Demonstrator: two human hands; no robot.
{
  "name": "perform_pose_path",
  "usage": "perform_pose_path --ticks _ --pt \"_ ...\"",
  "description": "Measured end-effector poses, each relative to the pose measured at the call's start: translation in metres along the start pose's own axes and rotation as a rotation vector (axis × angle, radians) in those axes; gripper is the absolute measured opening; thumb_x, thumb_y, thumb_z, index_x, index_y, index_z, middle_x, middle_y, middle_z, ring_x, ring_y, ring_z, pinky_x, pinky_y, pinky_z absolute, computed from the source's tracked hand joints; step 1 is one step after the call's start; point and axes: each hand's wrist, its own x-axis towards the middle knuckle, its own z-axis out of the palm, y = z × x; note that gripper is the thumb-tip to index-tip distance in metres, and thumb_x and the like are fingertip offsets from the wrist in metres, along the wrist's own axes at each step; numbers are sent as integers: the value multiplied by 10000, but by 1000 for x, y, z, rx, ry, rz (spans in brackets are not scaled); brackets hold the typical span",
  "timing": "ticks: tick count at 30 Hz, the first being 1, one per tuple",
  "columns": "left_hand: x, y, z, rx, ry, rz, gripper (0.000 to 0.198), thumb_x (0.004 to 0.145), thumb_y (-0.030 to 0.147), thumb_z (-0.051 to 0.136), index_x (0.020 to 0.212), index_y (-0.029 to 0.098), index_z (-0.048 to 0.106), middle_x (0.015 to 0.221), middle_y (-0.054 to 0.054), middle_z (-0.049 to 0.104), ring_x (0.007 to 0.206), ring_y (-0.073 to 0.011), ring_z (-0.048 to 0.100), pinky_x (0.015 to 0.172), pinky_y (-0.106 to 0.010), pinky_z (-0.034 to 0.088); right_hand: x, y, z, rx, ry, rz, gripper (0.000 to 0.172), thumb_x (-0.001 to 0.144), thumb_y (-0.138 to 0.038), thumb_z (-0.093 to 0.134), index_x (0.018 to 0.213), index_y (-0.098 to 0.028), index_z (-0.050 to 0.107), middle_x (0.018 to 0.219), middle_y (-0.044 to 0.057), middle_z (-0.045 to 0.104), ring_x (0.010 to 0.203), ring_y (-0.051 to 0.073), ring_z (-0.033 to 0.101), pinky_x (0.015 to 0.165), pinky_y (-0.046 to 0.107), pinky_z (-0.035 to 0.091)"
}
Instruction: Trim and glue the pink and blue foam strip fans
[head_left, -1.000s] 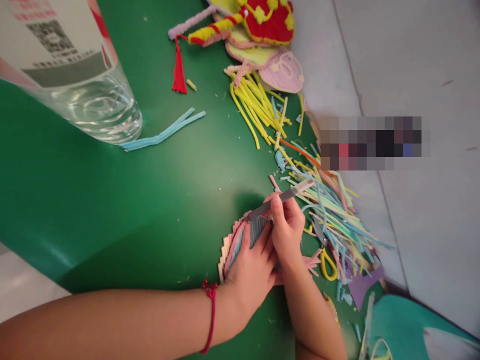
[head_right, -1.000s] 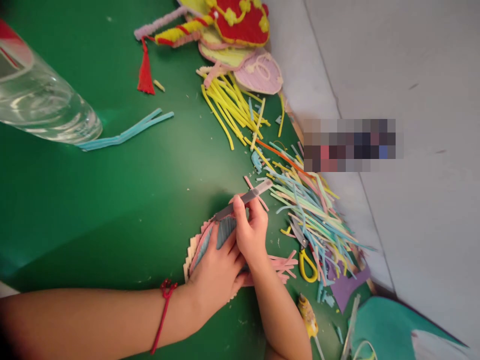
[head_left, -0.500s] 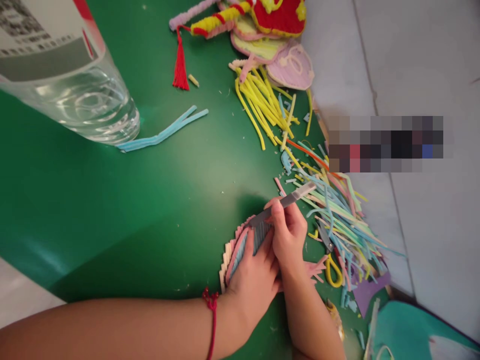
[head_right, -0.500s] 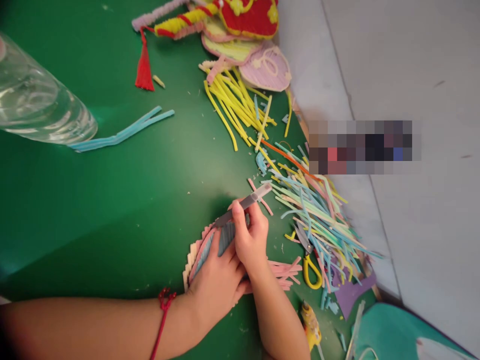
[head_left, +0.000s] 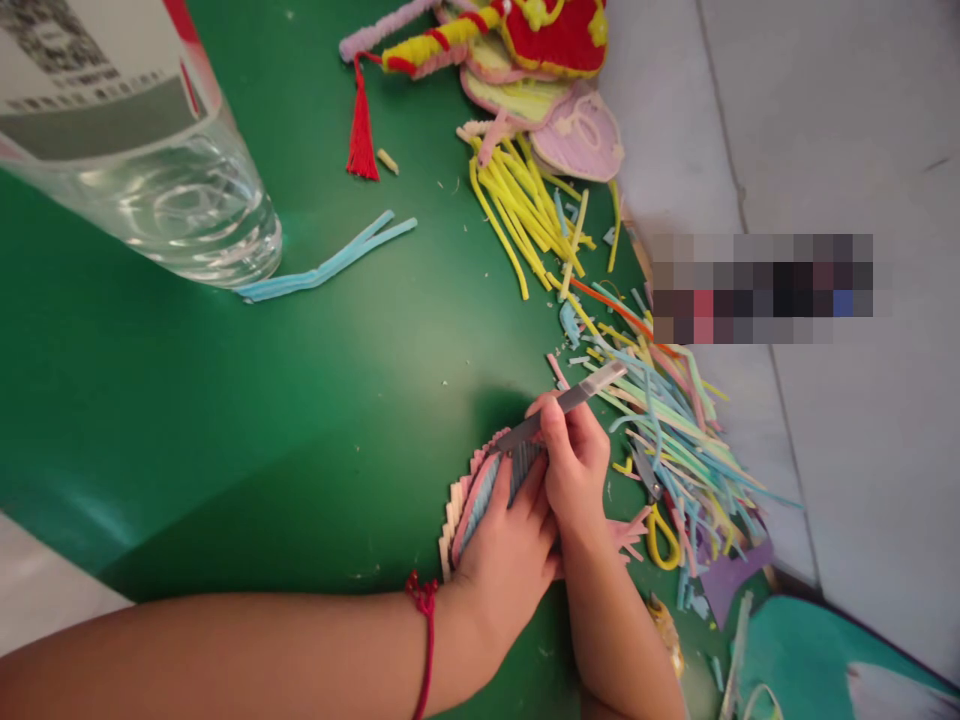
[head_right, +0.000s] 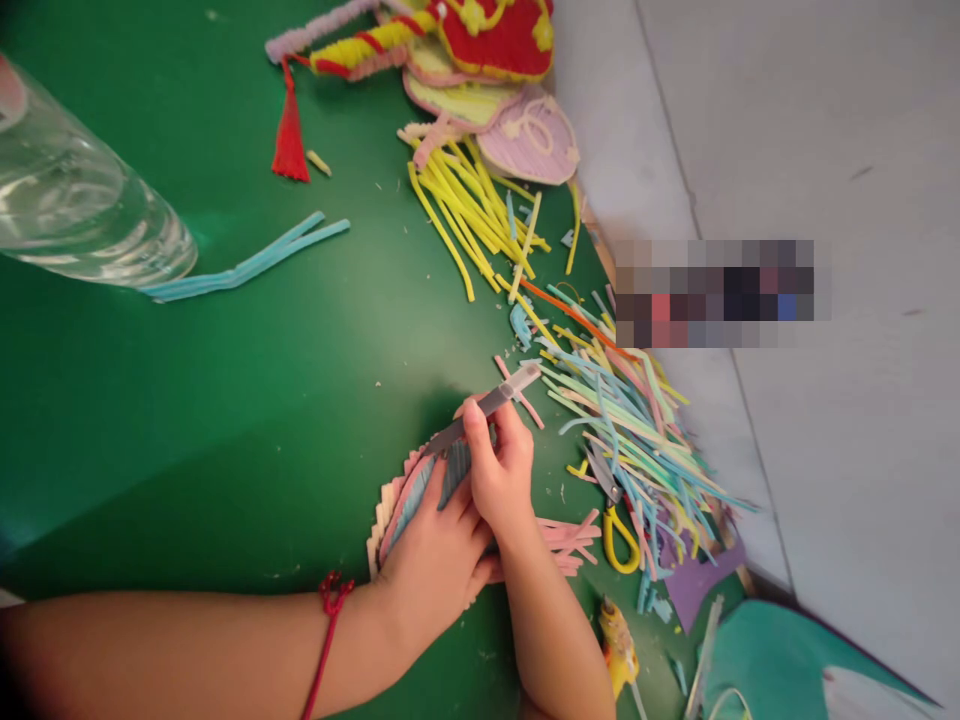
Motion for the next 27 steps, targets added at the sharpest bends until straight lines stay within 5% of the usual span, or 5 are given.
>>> perform_pose_path --ticks 7,12,19,27 --pt "1 -1 -1 50 -66 91 519 852 422 347 1338 330 503 1441 48 461 1404 -279 261 1070 -509 298 0 1 1 -72 192 -12 325 889 -453 491 711 -189 558 623 -8 534 571 133 488 540 263 391" --pt "4 -3 -3 84 -11 95 542 805 469 412 1295 291 558 1378 -14 535 1374 -289 317 1032 -495 359 0 1 -1 -50 98 -11 311 882 -458 493 738 -194 573 643 -12 546 555 123 479 516 252 377" --pt "14 -9 -17 417 -157 315 723 751 295 59 1034 259 723 1409 -26 443 1237 -326 372 763 -530 389 0 0 0 -60 269 62 331 899 -465 478 728 -190 549 591 -34 469 528 108 426 515 240 356" --pt "6 -4 -4 176 -54 173 598 825 377 214 1340 278 502 1398 -32 501 1319 -301 344 926 -540 362 0 0 -1 -48 179 73 331 884 -468 502 721 -185 553 618 -27 503 558 111 460 526 238 371"
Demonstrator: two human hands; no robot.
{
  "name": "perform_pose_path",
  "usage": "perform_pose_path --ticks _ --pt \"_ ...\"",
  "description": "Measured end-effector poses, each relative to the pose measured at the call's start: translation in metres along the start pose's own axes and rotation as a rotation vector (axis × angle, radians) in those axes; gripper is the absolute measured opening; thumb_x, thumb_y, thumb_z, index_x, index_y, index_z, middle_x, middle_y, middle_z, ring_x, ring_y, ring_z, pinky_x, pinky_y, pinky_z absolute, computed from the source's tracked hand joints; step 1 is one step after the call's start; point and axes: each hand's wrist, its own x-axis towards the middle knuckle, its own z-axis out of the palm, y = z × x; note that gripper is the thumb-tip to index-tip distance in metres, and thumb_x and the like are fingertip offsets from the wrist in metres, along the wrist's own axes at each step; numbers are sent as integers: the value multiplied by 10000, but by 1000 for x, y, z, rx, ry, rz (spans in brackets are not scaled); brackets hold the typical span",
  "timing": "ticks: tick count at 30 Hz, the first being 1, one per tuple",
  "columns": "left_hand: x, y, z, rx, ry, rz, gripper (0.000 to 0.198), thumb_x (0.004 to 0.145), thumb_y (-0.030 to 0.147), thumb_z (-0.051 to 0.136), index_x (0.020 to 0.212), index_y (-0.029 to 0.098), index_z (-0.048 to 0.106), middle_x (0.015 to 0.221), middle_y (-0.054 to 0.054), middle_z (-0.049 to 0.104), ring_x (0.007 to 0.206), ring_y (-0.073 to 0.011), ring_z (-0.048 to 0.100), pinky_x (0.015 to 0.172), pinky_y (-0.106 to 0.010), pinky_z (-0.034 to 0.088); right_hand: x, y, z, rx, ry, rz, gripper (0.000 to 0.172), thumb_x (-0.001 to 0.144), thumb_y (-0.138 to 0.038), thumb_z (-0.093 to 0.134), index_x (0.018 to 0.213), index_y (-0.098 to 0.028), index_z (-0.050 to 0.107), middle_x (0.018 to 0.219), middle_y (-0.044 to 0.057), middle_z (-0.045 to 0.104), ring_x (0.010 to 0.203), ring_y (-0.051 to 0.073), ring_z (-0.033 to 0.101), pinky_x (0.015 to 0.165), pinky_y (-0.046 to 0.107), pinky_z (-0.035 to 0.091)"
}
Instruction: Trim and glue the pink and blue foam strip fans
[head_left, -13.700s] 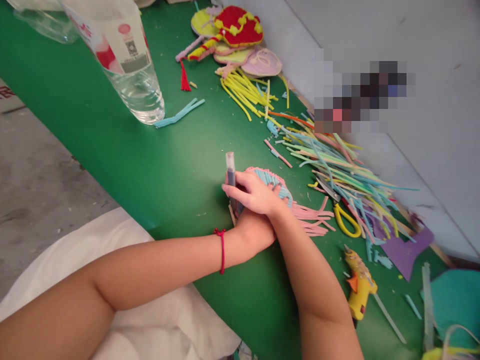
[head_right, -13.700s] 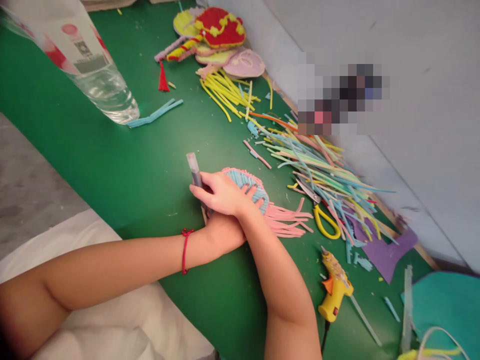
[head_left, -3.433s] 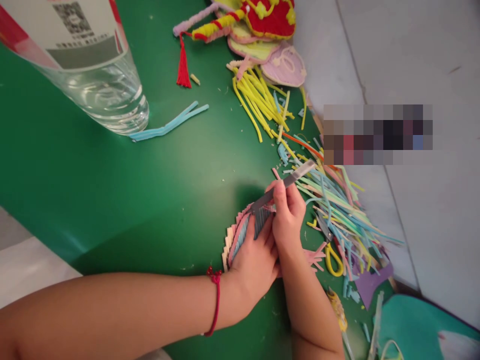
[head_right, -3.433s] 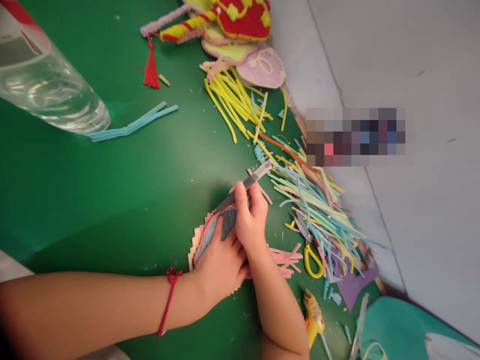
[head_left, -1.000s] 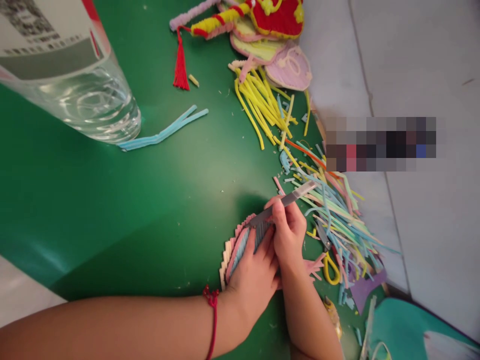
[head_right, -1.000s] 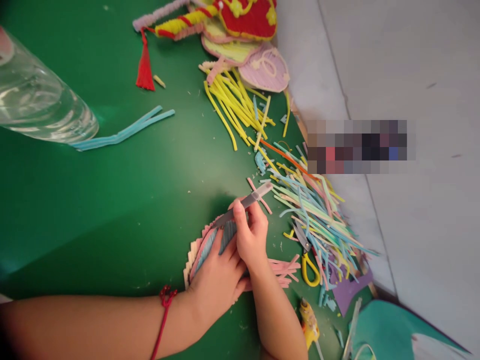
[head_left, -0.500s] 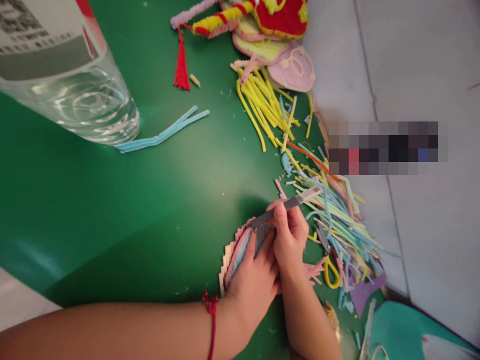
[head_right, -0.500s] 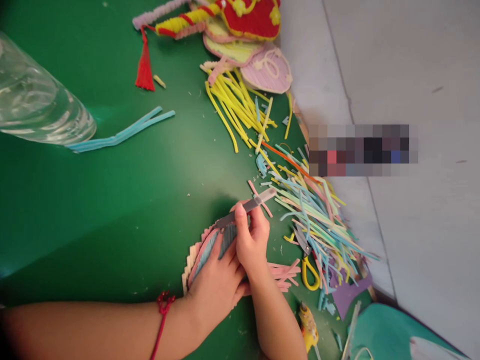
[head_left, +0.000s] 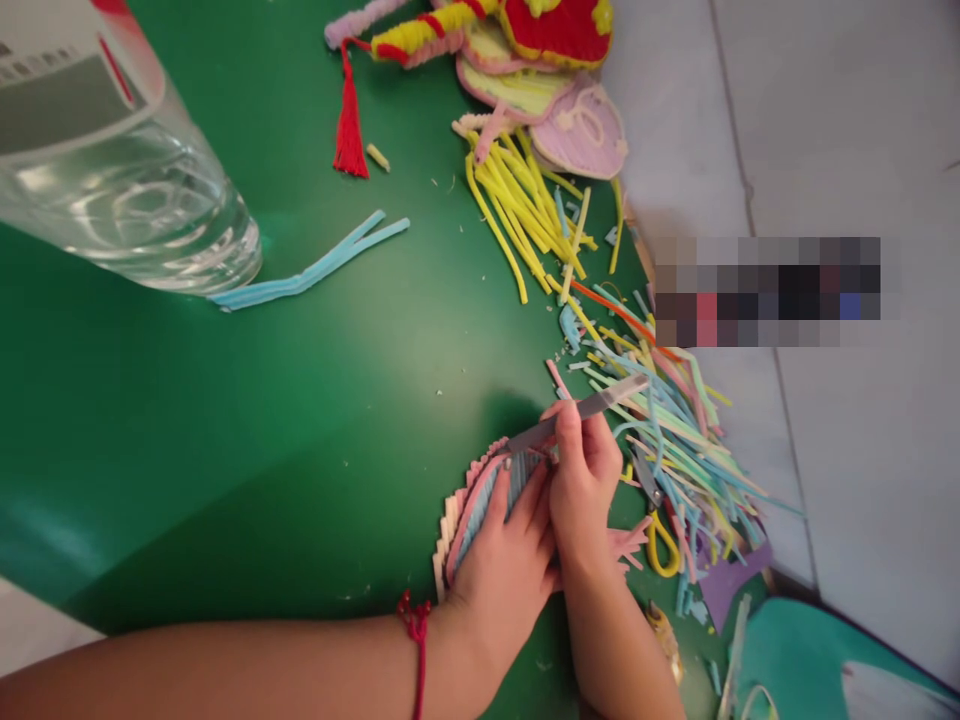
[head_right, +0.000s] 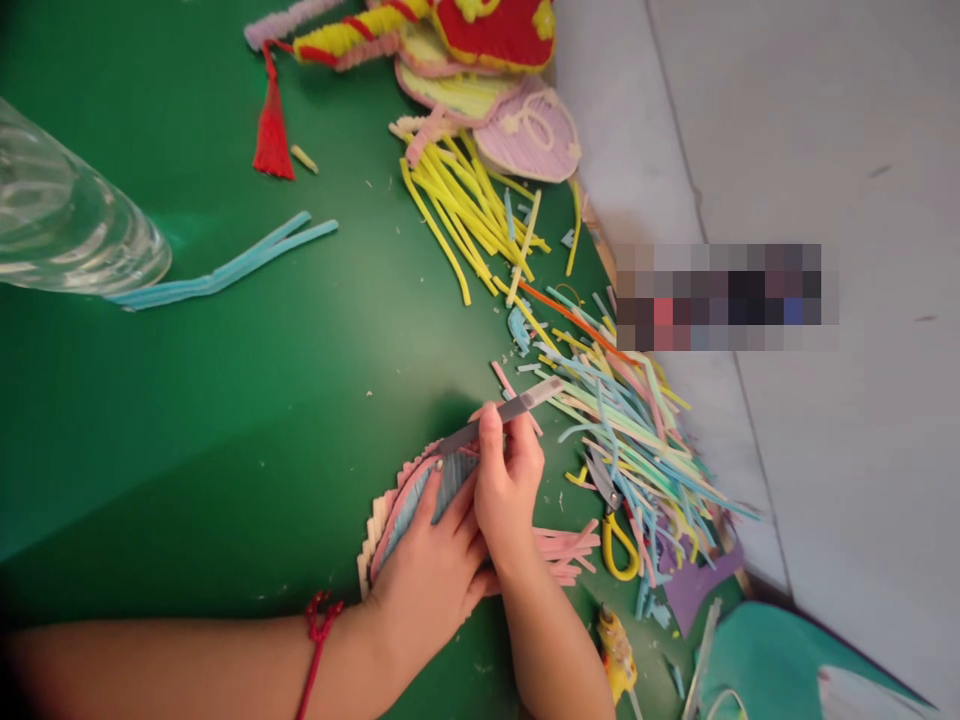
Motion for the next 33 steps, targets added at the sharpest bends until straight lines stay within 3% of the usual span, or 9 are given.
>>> perform_pose_path --ticks 4,7,12,18,24,27,30,33 --pt "-2 2 5 -157 0 -71 586 863 343 183 1354 267 493 1436 12 461 1364 -277 272 999 -523 320 0 0 0 0 103 35 338 888 -474 493 724 -182 543 585 -39 476 528 103 429 508 235 352" --pt "-4 3 6 -226 -15 -120 586 881 338 164 1387 258 449 1474 24 408 1392 -259 193 1050 -506 273 1 1 0 45 42 15 349 884 -487 488 721 -185 549 601 -35 493 535 103 442 514 234 357" --pt "-4 2 5 -199 6 -97 571 858 360 225 1349 255 497 1439 1 465 1390 -281 176 1047 -518 257 2 2 -1 10 -82 7 331 884 -473 492 735 -189 570 631 -26 529 563 115 467 529 244 364" --pt "-3 1 5 -133 0 -37 626 849 330 120 1338 263 506 1438 5 463 1365 -298 221 1008 -560 239 2 2 0 33 115 26 343 882 -480 501 713 -184 545 587 -40 473 537 107 424 521 247 339" --pt "-5 1 8 -273 17 -102 521 886 453 356 1322 236 542 1447 -11 457 1427 -261 191 1102 -501 283 4 3 1 117 170 -6 369 887 -506 480 737 -179 559 603 -38 478 546 104 428 529 246 334" --pt "-5 0 7 -316 2 -123 546 869 479 433 1345 225 514 1467 -29 428 1431 -236 215 1114 -481 316 5 4 -1 115 160 -31 373 890 -507 475 741 -177 565 605 -36 483 551 103 434 534 244 344" --pt "-4 -1 5 -325 9 -141 518 914 452 315 1348 243 504 1468 -3 424 1429 -205 219 1122 -461 294 6 5 -4 115 96 -45 355 884 -494 491 746 -179 580 603 -35 490 551 106 441 529 243 349" --pt "-4 0 5 -289 -2 -147 533 901 466 342 1352 233 502 1472 -18 420 1438 -228 178 1123 -484 279 7 6 -5 132 18 -50 340 877 -482 502 729 -187 586 608 -32 503 551 108 451 529 243 362"
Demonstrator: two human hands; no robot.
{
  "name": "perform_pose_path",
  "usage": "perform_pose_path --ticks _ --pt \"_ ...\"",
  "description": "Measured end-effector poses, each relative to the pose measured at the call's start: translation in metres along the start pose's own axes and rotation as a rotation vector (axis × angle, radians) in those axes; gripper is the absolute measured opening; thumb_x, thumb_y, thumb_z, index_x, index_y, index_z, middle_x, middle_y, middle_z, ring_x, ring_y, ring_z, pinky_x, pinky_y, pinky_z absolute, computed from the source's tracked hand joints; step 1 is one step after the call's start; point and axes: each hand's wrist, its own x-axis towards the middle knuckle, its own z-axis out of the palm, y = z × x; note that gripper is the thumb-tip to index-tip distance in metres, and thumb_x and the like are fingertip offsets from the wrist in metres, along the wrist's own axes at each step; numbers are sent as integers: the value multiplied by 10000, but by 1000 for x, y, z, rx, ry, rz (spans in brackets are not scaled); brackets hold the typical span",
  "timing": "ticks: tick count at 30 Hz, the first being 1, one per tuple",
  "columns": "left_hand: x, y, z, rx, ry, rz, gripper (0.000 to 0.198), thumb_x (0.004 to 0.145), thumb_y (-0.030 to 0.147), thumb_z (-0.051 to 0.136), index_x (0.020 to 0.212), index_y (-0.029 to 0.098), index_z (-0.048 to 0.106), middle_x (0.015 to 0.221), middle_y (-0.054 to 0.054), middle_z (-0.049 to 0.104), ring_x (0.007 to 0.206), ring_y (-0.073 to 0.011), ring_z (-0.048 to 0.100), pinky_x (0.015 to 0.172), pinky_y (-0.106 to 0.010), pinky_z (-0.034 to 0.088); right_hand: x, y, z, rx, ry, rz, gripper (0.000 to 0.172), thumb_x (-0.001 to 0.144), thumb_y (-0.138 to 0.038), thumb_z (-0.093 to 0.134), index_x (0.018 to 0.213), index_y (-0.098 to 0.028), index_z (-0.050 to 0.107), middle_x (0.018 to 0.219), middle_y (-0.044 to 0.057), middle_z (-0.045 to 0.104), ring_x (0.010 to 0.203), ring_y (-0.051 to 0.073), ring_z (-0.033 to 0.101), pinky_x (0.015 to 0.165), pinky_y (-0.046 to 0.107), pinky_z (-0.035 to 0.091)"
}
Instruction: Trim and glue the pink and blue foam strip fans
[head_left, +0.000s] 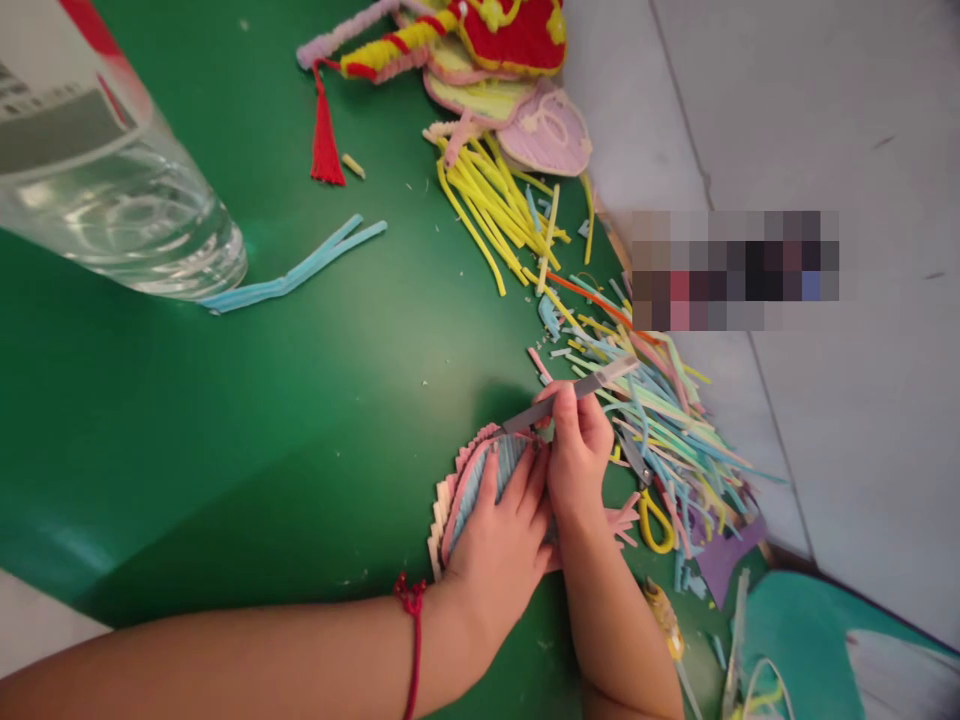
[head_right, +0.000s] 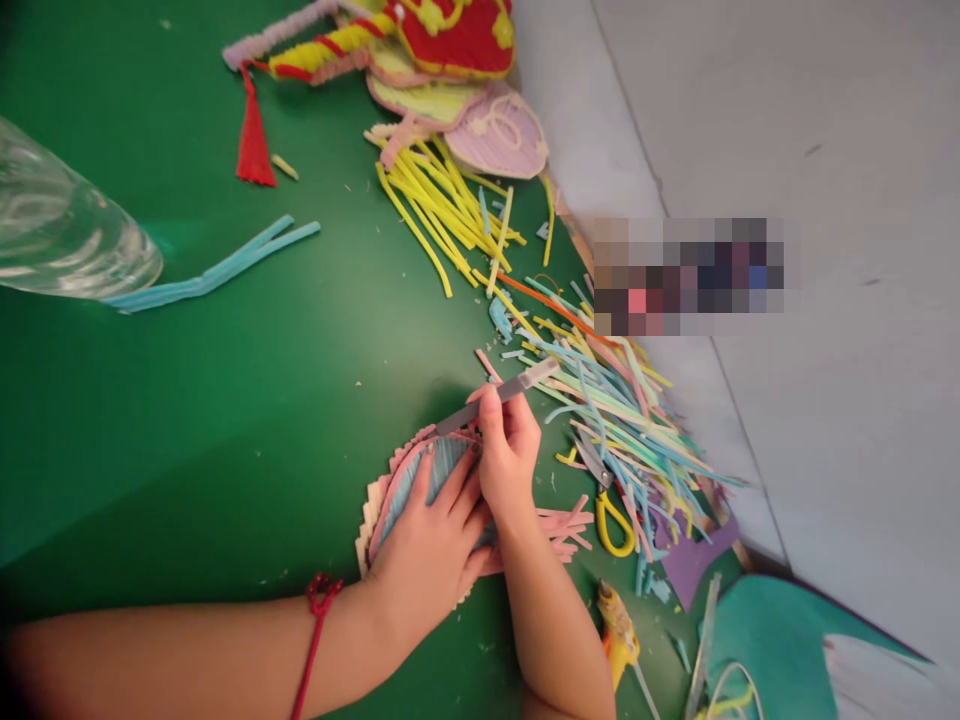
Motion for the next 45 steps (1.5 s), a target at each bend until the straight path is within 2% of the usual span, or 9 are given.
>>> perform_pose_path --ticks 11,14,17,22,29,31,34,39,45 --pt "0 0 1 94 45 42 622 887 355 121 1268 207 590 1419 -8 489 1380 -281 167 1039 -512 264 1 2 0 -45 -189 23 285 900 -418 490 755 -196 595 646 -27 546 540 105 461 499 233 357" --pt "2 -1 -1 97 24 70 676 875 306 46 1285 209 575 1389 2 516 1354 -283 186 1008 -526 270 1 1 0 -99 -85 22 283 906 -409 485 756 -194 592 638 -29 536 566 109 467 532 236 371" --pt "5 -3 -7 138 3 102 576 873 371 200 1301 230 559 1425 -35 464 1340 -299 221 991 -530 312 1 1 0 -109 12 26 308 920 -407 460 736 -193 584 637 -26 533 586 113 472 558 239 382" --pt "9 -4 -13 237 -78 173 636 831 348 131 1256 223 587 1410 -32 440 1297 -310 261 900 -534 345 0 1 -1 -103 -95 9 292 908 -413 475 748 -197 590 682 -13 560 592 118 482 543 244 383" --pt "-1 0 0 57 -8 51 545 899 441 293 1365 240 489 1471 -6 422 1434 -273 43 1081 -532 282 -2 0 -1 -166 79 -24 278 924 -378 454 752 -200 581 668 -19 562 582 117 489 544 246 382" --pt "-1 0 -1 18 -14 43 523 915 447 323 1361 238 498 1477 -10 415 1451 -257 62 1084 -520 314 -3 1 -2 -134 12 -54 276 924 -383 451 762 -203 585 690 -13 573 589 120 499 545 249 388" --pt "1 -1 -5 -7 -52 34 522 971 358 174 1372 229 482 1463 -4 430 1444 -220 158 1058 -496 345 -4 3 -3 -131 -61 -60 246 914 -377 476 782 -206 594 723 -7 590 616 127 515 566 254 401" --pt "2 -3 -9 -48 -70 30 500 957 423 256 1373 254 476 1452 -1 441 1438 -214 184 1048 -472 372 -5 4 -2 -146 93 -22 269 908 -395 476 759 -201 587 704 -5 585 628 134 517 590 265 408" --pt "1 -4 -9 -45 -78 20 483 950 337 249 1380 266 459 1446 -10 450 1425 -197 222 1039 -476 362 2 -2 -3 -96 90 35 307 910 -412 456 725 -199 579 629 -27 538 547 110 464 518 244 367"
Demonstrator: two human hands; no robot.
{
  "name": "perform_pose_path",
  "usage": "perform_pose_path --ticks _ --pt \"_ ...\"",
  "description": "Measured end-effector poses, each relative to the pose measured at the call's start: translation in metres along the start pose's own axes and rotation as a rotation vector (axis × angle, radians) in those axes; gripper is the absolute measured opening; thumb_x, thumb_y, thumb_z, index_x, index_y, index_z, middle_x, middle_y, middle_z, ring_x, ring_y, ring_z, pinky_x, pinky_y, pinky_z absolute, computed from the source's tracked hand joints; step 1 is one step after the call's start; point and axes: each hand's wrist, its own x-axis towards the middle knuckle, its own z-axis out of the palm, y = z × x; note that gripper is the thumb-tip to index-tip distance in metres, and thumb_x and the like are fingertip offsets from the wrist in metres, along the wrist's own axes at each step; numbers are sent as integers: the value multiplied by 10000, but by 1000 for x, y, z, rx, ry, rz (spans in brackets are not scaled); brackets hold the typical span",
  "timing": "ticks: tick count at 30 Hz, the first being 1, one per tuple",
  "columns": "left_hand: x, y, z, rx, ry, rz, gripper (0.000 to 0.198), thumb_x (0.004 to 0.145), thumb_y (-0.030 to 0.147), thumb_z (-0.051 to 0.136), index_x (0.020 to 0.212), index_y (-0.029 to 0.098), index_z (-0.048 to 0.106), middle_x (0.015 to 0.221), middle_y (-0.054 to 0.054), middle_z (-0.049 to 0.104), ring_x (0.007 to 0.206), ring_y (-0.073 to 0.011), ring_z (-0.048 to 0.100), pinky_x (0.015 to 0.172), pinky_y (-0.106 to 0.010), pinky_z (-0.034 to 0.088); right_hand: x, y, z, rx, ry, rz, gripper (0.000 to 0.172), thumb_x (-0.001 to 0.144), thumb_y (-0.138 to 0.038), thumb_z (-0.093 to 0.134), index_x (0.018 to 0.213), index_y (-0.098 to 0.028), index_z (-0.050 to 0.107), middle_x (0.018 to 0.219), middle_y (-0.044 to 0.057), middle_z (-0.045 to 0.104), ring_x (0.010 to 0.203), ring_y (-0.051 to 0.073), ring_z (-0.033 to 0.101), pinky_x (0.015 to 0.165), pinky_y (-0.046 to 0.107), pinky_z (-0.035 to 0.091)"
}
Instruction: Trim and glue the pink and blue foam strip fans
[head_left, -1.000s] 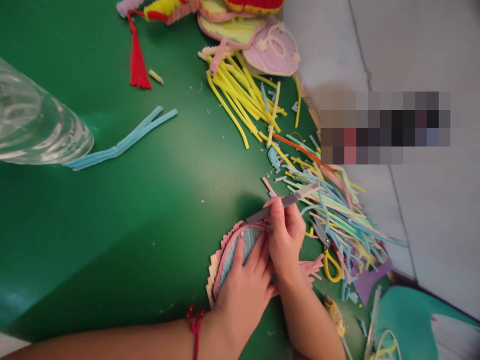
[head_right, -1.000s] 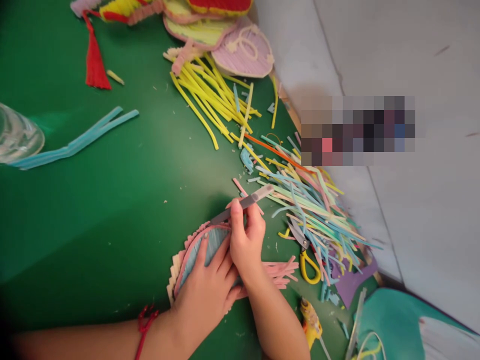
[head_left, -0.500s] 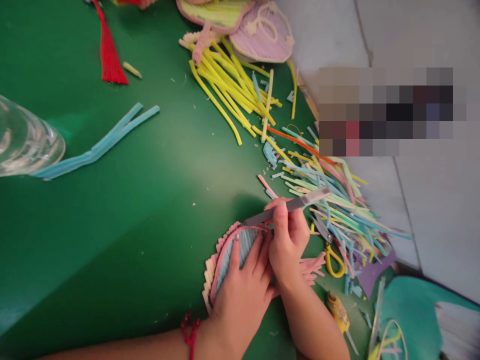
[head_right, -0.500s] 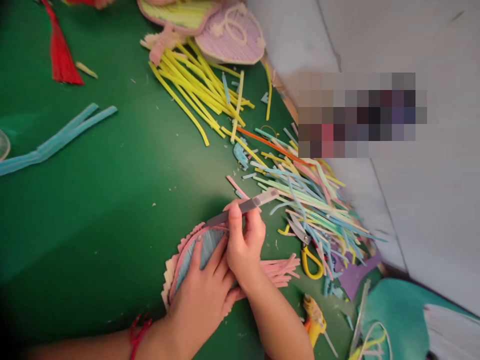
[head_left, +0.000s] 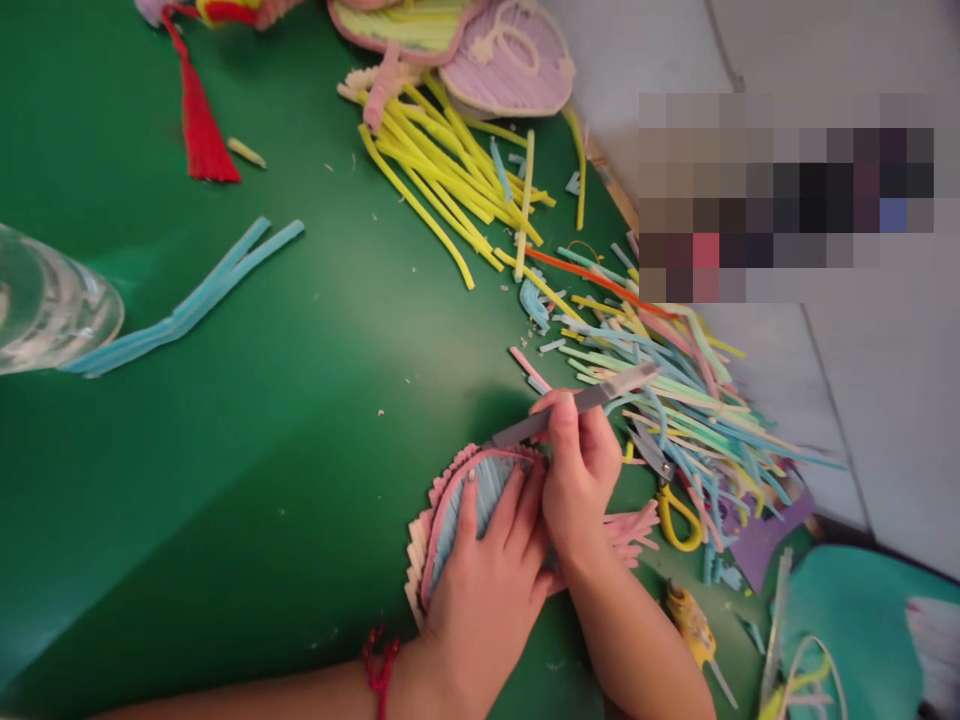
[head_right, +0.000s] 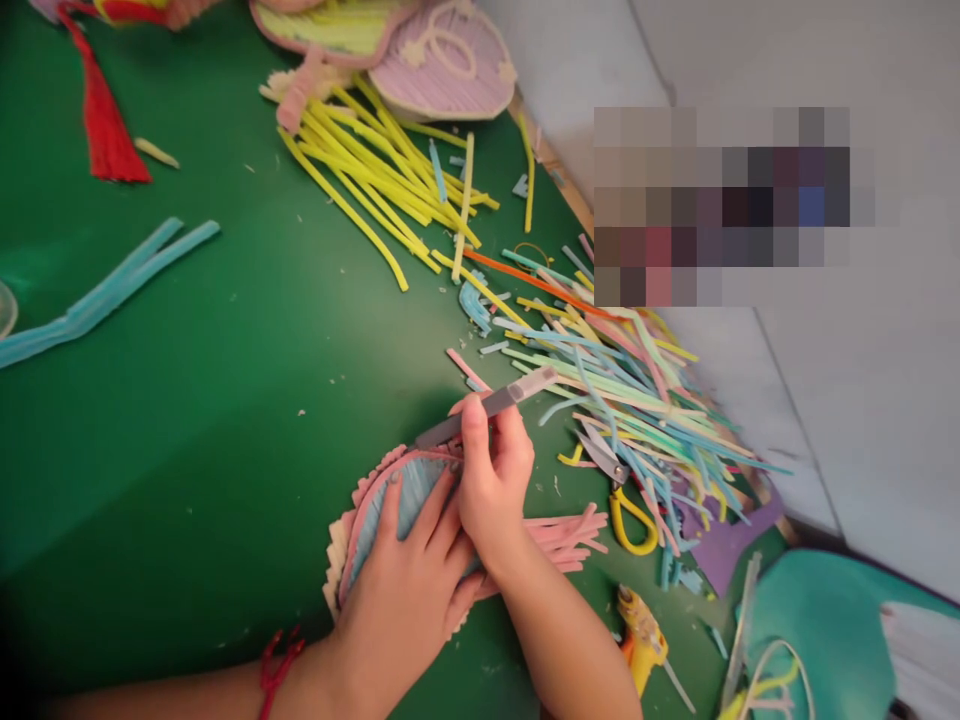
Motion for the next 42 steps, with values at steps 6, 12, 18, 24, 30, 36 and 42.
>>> perform_pose_path --ticks 6,12,18,24,30,36,42 --pt "-1 0 3 82 19 42 542 951 373 179 1346 214 514 1382 -35 528 1414 -244 244 1041 -518 327 3 3 1 33 -95 20 298 915 -403 460 739 -198 586 653 -21 541 585 113 474 545 242 385" --pt "-1 1 4 51 44 14 527 950 436 216 1310 246 550 1379 -14 530 1442 -231 163 1141 -519 150 -1 6 0 69 -192 1 255 923 -377 471 780 -204 593 704 -17 568 596 109 488 545 238 390" --pt "0 1 2 11 62 2 491 935 468 313 1294 251 568 1400 -10 507 1457 -243 30 1162 -532 -29 -4 5 -1 -71 -33 42 261 906 -400 480 778 -201 590 677 -13 555 591 124 484 561 261 387" --pt "-1 2 4 13 49 3 495 949 427 277 1315 233 548 1403 -38 504 1441 -256 118 1148 -553 -2 -1 -1 1 -9 66 64 302 907 -421 455 737 -198 565 624 -26 513 554 110 453 527 250 353" --pt "1 1 0 -10 -26 3 540 938 497 328 1368 208 480 1377 -72 537 1348 -259 358 1095 -522 243 1 -3 6 104 170 -1 330 912 -455 429 757 -193 555 647 -19 509 566 108 460 541 258 364" --pt "4 -1 -15 -19 -112 56 591 889 509 465 1392 199 444 1477 -121 393 1356 -302 362 1076 -545 296 -1 -13 -10 183 220 -14 348 892 -495 455 750 -190 542 647 -20 507 576 113 454 563 269 373" --pt "-2 -22 -30 14 -94 279 633 903 502 438 1419 137 394 1525 -147 281 1401 -296 279 1106 -469 275 -16 -17 -37 259 316 17 358 852 -509 534 724 -176 540 615 -41 496 570 101 441 572 259 344"
